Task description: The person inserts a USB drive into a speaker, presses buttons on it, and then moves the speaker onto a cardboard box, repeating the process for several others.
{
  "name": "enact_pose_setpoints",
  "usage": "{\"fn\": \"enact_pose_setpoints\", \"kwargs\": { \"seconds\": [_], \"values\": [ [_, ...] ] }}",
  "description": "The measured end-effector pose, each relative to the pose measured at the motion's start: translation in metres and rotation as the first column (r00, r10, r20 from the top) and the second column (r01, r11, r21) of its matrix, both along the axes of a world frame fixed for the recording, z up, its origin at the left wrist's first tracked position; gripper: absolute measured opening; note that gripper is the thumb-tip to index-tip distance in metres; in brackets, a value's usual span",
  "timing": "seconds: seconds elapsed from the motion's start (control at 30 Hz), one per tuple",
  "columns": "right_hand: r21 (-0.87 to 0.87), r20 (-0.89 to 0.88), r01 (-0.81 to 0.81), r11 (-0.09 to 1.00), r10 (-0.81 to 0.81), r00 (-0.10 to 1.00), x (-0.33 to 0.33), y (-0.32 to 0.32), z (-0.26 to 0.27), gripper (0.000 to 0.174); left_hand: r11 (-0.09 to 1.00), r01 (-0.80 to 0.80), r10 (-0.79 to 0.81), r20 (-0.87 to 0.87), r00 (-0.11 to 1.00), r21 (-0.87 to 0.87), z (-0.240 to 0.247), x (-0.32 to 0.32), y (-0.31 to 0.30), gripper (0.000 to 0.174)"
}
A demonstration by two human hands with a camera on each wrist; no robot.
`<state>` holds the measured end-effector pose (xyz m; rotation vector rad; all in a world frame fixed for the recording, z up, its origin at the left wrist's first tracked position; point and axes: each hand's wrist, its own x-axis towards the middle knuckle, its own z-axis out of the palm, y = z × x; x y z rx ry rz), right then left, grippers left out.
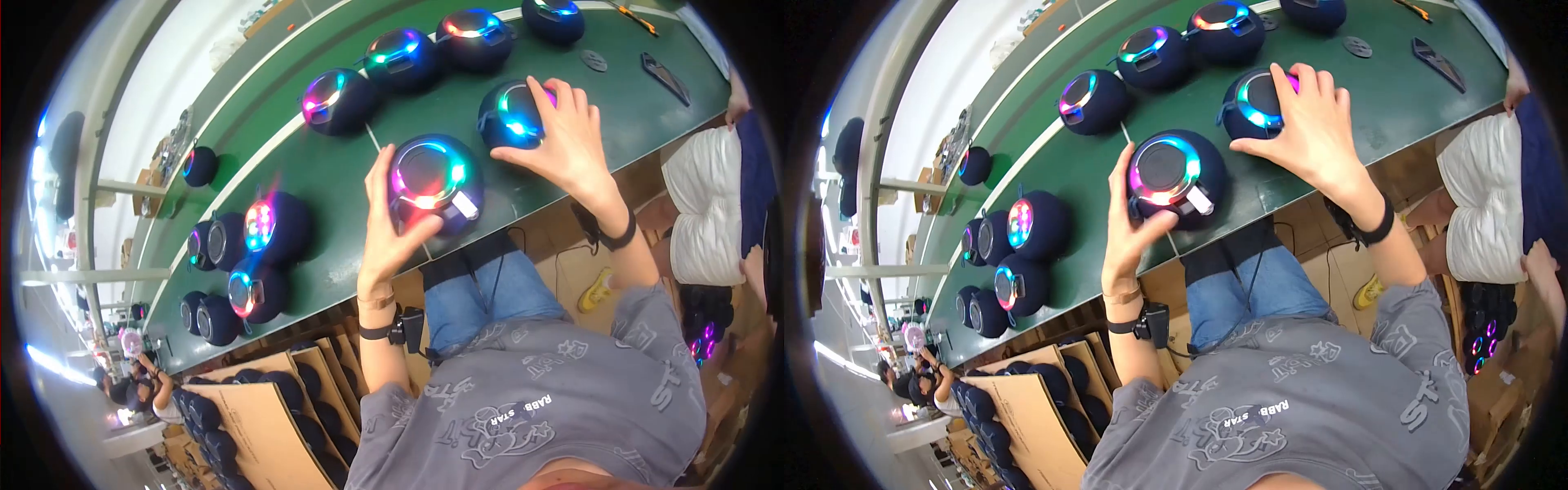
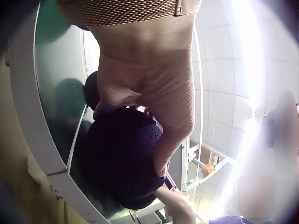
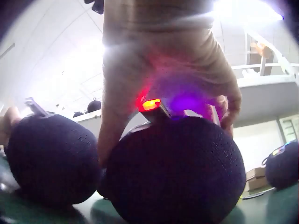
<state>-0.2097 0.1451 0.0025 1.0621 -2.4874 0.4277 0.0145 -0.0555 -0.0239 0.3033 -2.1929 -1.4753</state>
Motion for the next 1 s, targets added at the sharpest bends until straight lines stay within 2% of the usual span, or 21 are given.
{"fn": "enact_pose_setpoints", "kwargs": {
  "seconds": [0.03, 0.07, 0.1, 0.13, 0.17, 0.2, 0.23, 0.27, 0.33, 0.43, 0.53, 0.6, 0.67, 0.77, 0.8, 0.87, 1.0],
  "values": [
    [-0.065, 0.137, -0.040, 0.997, 0.049, 0.989, -0.003, 0.012, 0.003, 0.113, 0.933, 0.012, 0.015, -0.071, 0.997, 0.360, 0.003, -0.007, 0.003, 0.095],
    [-0.134, 0.265, -0.069, 0.989, 0.103, 0.959, -0.007, 0.023, 0.006, 0.113, 0.862, -0.039, 0.115, -0.121, 0.986, 0.505, 0.007, -0.011, 0.012, 0.081],
    [-0.191, 0.419, -0.077, 0.978, 0.153, 0.895, -0.023, 0.026, 0.007, 0.112, 0.851, -0.131, 0.182, -0.051, 0.982, 0.509, 0.005, -0.017, 0.014, 0.076],
    [-0.295, 0.453, -0.118, 0.948, 0.248, 0.856, -0.039, 0.027, 0.002, 0.102, 0.831, -0.228, 0.252, 0.023, 0.967, 0.507, 0.004, -0.022, 0.017, 0.071],
    [-0.428, 0.518, -0.142, 0.892, 0.372, 0.770, -0.052, 0.023, -0.002, 0.095, 0.827, -0.261, 0.287, 0.026, 0.958, 0.497, 0.005, -0.026, 0.020, 0.062],
    [-0.560, 0.554, -0.145, 0.815, 0.499, 0.666, -0.061, 0.017, -0.004, 0.089, 0.828, -0.250, 0.277, 0.022, 0.961, 0.502, 0.003, -0.028, 0.020, 0.062],
    [-0.613, 0.631, -0.104, 0.784, 0.564, 0.532, -0.065, 0.013, -0.004, 0.079, 0.832, -0.238, 0.261, 0.026, 0.965, 0.501, 0.000, -0.028, 0.017, 0.061],
    [-0.616, 0.625, -0.106, 0.780, 0.567, 0.537, -0.065, 0.013, -0.006, 0.079, 0.836, -0.229, 0.249, 0.027, 0.968, 0.498, 0.000, -0.029, 0.013, 0.060],
    [-0.589, 0.738, -0.052, 0.806, 0.563, 0.371, -0.060, 0.011, -0.011, 0.079, 0.846, -0.213, 0.255, -0.019, 0.967, 0.488, 0.003, -0.031, 0.013, 0.056],
    [-0.612, 0.735, -0.029, 0.790, 0.582, 0.346, -0.056, 0.013, -0.016, 0.072, 0.832, -0.185, 0.220, -0.005, 0.976, 0.522, 0.001, -0.027, 0.004, 0.054],
    [-0.613, 0.745, -0.004, 0.790, 0.579, 0.332, -0.054, 0.013, -0.013, 0.066, 0.826, -0.234, 0.250, 0.038, 0.968, 0.512, 0.003, -0.031, 0.003, 0.054],
    [-0.597, 0.770, -0.029, 0.802, 0.583, 0.260, -0.057, 0.010, -0.011, 0.065, 0.821, -0.235, 0.247, 0.047, 0.968, 0.521, 0.002, -0.032, 0.001, 0.052],
    [-0.600, 0.772, -0.026, 0.800, 0.588, 0.241, -0.057, 0.006, -0.009, 0.064, 0.820, -0.229, 0.251, 0.031, 0.967, 0.524, 0.002, -0.034, 0.005, 0.051],
    [-0.566, 0.758, -0.117, 0.816, 0.571, 0.314, -0.058, 0.001, -0.007, 0.065, 0.812, -0.240, 0.281, 0.005, 0.960, 0.533, -0.005, -0.037, 0.006, 0.050],
    [-0.555, 0.771, -0.108, 0.825, 0.559, 0.306, -0.057, 0.001, -0.004, 0.066, 0.806, -0.222, 0.270, -0.007, 0.963, 0.549, -0.005, -0.037, 0.005, 0.050],
    [-0.499, 0.774, -0.142, 0.855, 0.513, 0.370, -0.060, 0.002, -0.003, 0.064, 0.808, -0.244, 0.290, 0.000, 0.957, 0.537, -0.002, -0.036, 0.008, 0.051],
    [-0.505, 0.798, -0.102, 0.857, 0.509, 0.323, -0.058, 0.004, -0.001, 0.062, 0.809, -0.266, 0.298, 0.024, 0.954, 0.524, 0.002, -0.038, 0.011, 0.054]
  ]
}}
